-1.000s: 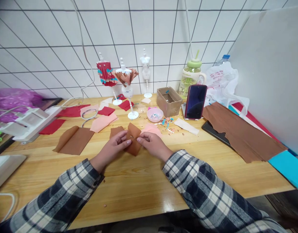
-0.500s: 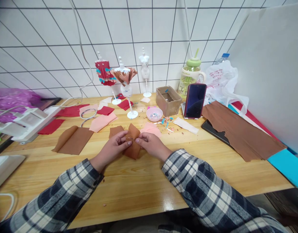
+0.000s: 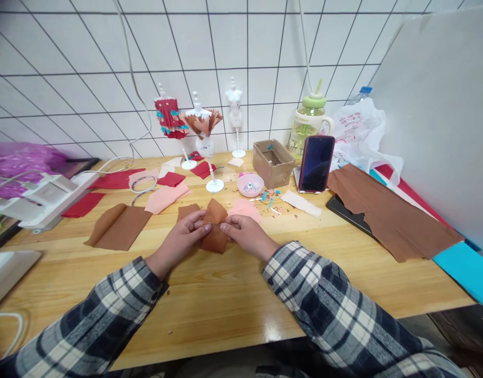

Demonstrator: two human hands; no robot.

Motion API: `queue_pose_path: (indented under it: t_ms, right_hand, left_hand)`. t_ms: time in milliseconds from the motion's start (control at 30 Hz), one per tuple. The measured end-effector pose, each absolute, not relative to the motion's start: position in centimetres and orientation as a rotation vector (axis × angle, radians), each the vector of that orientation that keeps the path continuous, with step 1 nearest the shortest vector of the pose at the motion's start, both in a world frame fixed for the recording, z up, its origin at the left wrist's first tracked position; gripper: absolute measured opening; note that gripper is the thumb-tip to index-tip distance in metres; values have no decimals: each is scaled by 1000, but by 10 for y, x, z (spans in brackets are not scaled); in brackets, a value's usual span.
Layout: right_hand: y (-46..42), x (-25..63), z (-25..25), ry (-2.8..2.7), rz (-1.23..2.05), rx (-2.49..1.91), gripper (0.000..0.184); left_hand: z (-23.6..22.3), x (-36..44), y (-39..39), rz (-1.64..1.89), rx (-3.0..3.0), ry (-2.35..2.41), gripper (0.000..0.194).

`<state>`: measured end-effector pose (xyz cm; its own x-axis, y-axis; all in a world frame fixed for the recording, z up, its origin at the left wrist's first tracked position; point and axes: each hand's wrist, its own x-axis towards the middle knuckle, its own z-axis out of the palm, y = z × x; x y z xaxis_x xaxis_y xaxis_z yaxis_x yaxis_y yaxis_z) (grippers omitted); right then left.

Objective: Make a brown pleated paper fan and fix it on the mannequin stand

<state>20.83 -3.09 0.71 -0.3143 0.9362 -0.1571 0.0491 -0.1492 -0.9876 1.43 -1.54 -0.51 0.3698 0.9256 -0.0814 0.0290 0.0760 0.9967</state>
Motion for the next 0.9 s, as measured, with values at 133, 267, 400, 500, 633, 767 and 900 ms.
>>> queue_pose_path:
  t_ms: [133, 267, 400, 500, 633, 767, 900]
  right_hand:
    - [-31, 209, 7, -1390, 1558, -1171, 34]
    - [-31, 209, 7, -1410, 1547, -1193, 36]
    - [-31, 209, 8, -1437, 1534, -1213, 35]
    - [-31, 209, 9, -1466, 1528, -1204, 34]
    - [-32, 208, 9, -1470, 1539, -1183, 33]
    - [-31, 207, 5, -1438, 1557, -1188, 34]
    - [-30, 205, 1, -1376, 1596, -1153, 36]
  left_hand:
    - [-4, 15, -16, 855, 1300, 1010, 58]
    - [-3, 16, -16, 848, 1280, 1008, 59]
    - [-3, 16, -16, 848, 1268, 1020, 59]
    - [-3, 15, -17, 842, 1297, 1045, 58]
    - [-1, 16, -18, 827, 1368, 1067, 55]
    - [0, 17, -19, 813, 1380, 1077, 53]
    - [-1, 16, -19, 781, 1358, 1048, 56]
